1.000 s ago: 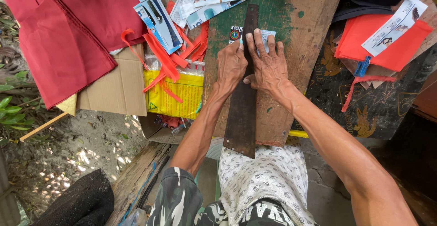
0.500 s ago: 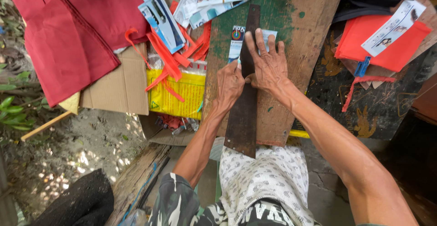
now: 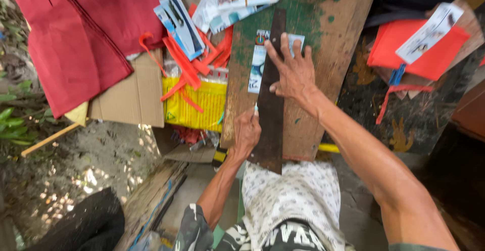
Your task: The person cuts strips from printed paper flyers at a wooden work table. They align a long saw blade as a straightedge over the paper, hold it down with one hand, and slice along it with a utility knife, repeating the process on multiple flyers and stacking the cut strips.
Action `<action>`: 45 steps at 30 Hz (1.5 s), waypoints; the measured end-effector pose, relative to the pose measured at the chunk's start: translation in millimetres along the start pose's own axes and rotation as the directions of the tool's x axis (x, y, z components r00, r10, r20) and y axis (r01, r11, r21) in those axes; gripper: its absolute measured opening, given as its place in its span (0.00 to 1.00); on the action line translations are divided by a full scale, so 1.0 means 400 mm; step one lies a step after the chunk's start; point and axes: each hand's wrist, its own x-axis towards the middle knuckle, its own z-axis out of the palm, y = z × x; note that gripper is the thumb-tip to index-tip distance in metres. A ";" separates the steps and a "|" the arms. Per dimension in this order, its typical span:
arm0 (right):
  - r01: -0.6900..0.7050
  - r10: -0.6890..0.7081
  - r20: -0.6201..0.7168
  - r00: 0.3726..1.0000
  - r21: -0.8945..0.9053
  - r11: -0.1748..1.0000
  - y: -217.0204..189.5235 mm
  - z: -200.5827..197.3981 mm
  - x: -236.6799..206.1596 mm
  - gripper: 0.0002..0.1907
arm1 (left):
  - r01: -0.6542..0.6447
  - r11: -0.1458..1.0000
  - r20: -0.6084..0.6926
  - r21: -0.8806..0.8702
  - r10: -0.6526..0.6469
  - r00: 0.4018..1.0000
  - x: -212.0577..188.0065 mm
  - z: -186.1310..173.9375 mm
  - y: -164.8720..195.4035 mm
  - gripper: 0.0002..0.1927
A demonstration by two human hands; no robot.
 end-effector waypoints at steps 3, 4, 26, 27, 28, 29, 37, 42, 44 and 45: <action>-0.017 0.017 0.010 1.000 -0.020 1.000 -0.001 0.003 0.000 0.73 | 0.029 0.999 -0.016 -0.044 -0.030 0.999 -0.023 -0.010 0.000 0.09; -0.009 0.009 0.027 1.000 -0.012 1.000 -0.005 0.003 -0.006 0.74 | 0.037 0.995 -0.022 -0.093 -0.039 0.999 -0.035 -0.020 0.004 0.09; -0.063 0.063 0.117 0.991 -0.007 0.998 0.000 -0.019 -0.001 0.77 | -0.388 0.905 0.078 0.173 0.381 0.921 0.499 -0.068 0.073 0.19; -0.062 0.063 0.119 0.991 -0.008 0.998 0.001 -0.018 -0.001 0.77 | -0.400 0.899 0.057 0.181 0.396 0.916 0.509 -0.076 0.072 0.18; -0.062 0.061 0.117 0.991 -0.001 0.998 0.001 -0.017 -0.002 0.77 | -0.405 0.894 0.036 0.191 0.406 0.913 0.514 -0.083 0.070 0.17; -0.060 0.059 0.114 0.992 0.006 0.998 0.002 -0.017 -0.002 0.78 | -0.395 0.903 0.025 0.168 0.396 0.918 0.518 -0.091 0.071 0.19; -0.075 0.074 0.154 0.985 0.004 0.997 0.000 -0.023 0.001 0.78 | -0.362 0.901 0.221 0.239 0.313 0.924 0.524 -0.131 0.091 0.24; -0.071 0.066 0.119 0.991 0.037 0.997 0.005 -0.013 -0.005 0.78 | -0.378 0.914 -0.028 0.147 0.386 0.922 0.453 -0.126 0.102 0.26; -0.062 0.057 0.092 0.994 0.054 0.997 0.009 -0.008 -0.006 0.77 | -0.293 0.952 -0.073 0.086 0.299 0.951 0.407 -0.095 0.107 0.17; -0.057 0.051 0.082 0.995 0.063 0.996 0.009 -0.005 -0.008 0.76 | -0.233 0.970 -0.050 0.066 0.237 0.970 0.377 -0.075 0.109 0.15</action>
